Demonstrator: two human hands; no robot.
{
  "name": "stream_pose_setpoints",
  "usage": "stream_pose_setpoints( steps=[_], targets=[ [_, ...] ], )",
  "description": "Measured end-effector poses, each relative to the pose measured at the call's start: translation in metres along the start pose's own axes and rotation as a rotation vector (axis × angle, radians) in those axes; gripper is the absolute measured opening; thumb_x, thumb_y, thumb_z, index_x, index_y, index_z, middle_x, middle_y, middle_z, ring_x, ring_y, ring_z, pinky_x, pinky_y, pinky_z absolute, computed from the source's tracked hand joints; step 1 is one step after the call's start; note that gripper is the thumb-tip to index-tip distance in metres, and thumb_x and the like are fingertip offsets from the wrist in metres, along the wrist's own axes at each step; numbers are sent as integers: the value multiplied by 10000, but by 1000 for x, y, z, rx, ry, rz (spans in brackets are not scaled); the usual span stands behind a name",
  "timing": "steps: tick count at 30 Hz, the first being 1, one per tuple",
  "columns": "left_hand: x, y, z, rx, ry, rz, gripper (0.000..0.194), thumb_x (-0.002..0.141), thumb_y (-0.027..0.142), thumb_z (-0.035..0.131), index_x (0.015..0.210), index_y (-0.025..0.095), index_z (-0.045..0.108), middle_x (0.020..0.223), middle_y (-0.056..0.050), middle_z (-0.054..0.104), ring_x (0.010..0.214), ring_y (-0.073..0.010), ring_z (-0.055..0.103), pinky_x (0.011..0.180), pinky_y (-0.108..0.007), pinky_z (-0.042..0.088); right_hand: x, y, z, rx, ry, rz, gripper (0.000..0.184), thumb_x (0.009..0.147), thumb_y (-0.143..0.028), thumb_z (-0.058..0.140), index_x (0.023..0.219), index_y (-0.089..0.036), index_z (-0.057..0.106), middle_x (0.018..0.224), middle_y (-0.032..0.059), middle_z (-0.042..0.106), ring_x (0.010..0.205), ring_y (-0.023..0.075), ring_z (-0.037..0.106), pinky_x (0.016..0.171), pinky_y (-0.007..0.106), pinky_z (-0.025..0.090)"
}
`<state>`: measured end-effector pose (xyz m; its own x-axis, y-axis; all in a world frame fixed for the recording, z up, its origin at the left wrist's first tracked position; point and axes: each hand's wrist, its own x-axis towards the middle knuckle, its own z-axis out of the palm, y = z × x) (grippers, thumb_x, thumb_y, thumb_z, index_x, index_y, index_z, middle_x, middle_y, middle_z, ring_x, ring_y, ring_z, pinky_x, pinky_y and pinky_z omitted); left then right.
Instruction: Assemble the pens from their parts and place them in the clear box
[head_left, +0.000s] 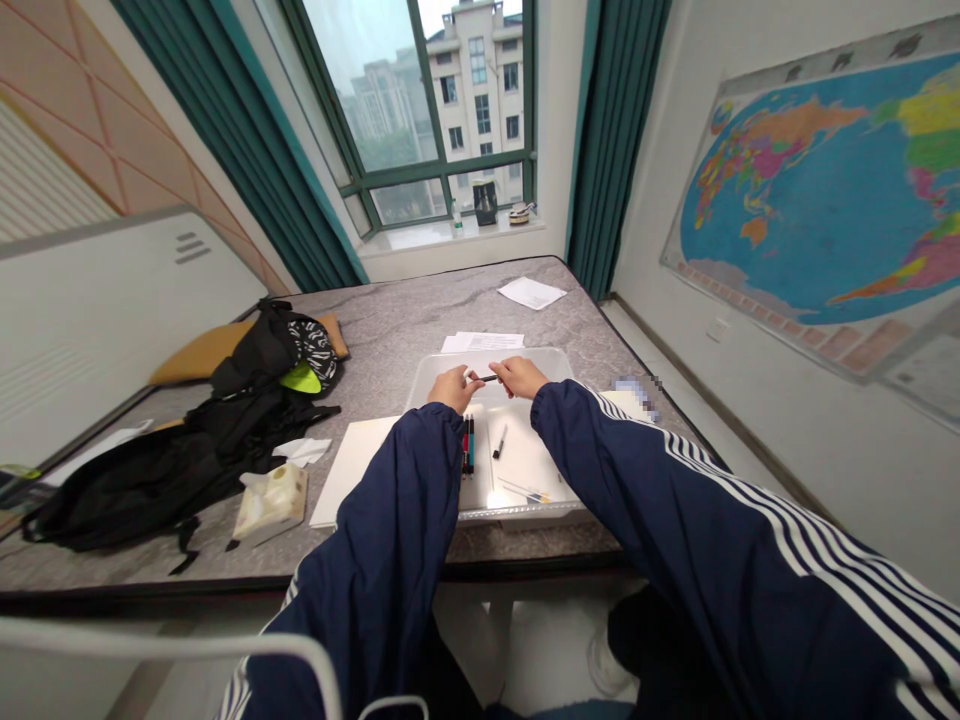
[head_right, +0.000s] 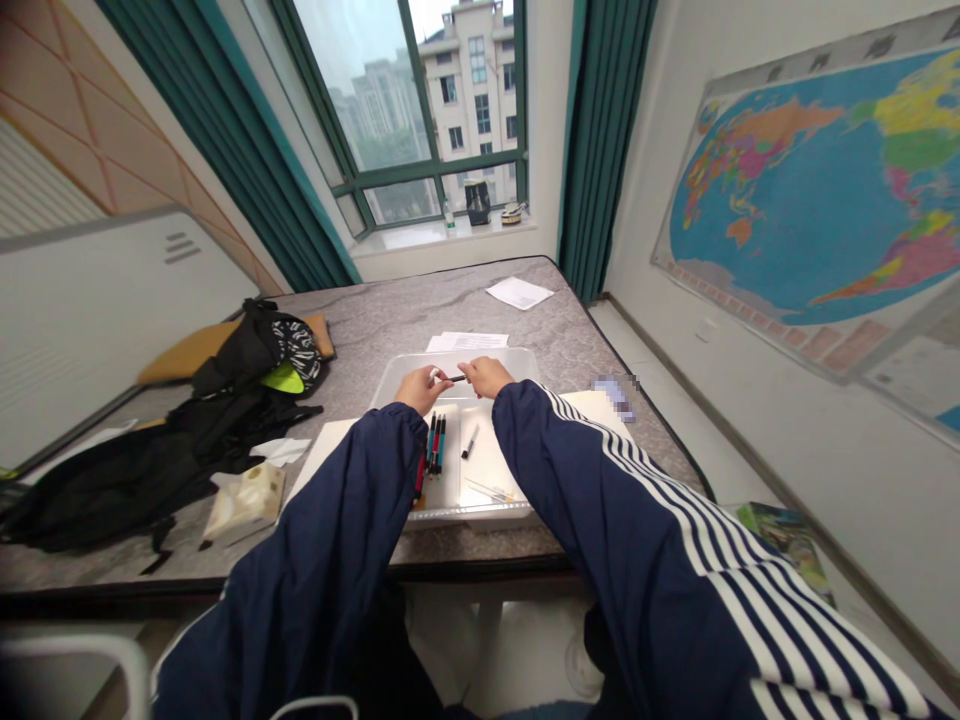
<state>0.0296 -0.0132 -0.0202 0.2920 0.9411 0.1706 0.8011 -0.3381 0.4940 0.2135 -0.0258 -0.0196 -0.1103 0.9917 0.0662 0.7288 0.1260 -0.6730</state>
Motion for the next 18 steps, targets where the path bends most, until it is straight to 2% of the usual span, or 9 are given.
stream_pose_setpoints(
  steps=[3, 7, 9, 13, 15, 18],
  targets=[
    [0, 1, -2, 7, 21, -21, 230, 803, 415, 657, 907, 214, 696, 659, 8, 587, 670, -151, 539, 664, -255, 377, 2, 0, 2, 102, -7, 33, 493, 1008, -441, 358, 718, -143, 623, 527, 23, 630, 458, 103, 589, 542, 192, 431],
    [1, 0, -5, 7, 46, -44, 228, 798, 409, 659, 915, 215, 691, 658, 12, 578, 659, -146, 528, 653, -250, 368, 3, -1, 3, 220, -20, 15, 321, 989, -350, 427, 820, -148, 610, 697, 25, 689, 437, 72, 562, 467, 178, 403],
    [0, 1, -5, 1, 50, -39, 224, 800, 411, 656, 898, 213, 690, 660, 9, 583, 659, -145, 528, 650, -248, 366, 2, -3, 1, 180, -14, 24, 336, 979, -336, 433, 766, -145, 608, 630, 15, 660, 444, 80, 562, 485, 182, 404],
    [0, 1, -4, -11, 66, -20, 239, 815, 435, 629, 864, 208, 688, 694, -6, 616, 681, -149, 545, 656, -245, 372, 0, -6, -4, 42, 17, 36, 518, 994, -390, 372, 585, -148, 579, 464, 10, 564, 504, 106, 584, 597, 193, 420],
    [1, 1, -4, -23, 102, -29, 281, 826, 467, 609, 877, 202, 687, 699, -13, 628, 680, -150, 552, 656, -246, 375, 2, -6, -4, 69, 50, 44, 509, 996, -387, 371, 600, -148, 583, 468, 3, 560, 502, 101, 575, 605, 191, 418],
    [2, 1, -6, -54, 174, -75, 372, 869, 512, 533, 877, 177, 696, 723, -39, 657, 703, -163, 576, 672, -257, 386, 5, -5, -1, 238, 84, 68, 421, 1003, -362, 380, 718, -142, 598, 540, -10, 584, 431, 73, 512, 527, 185, 406]
  ],
)
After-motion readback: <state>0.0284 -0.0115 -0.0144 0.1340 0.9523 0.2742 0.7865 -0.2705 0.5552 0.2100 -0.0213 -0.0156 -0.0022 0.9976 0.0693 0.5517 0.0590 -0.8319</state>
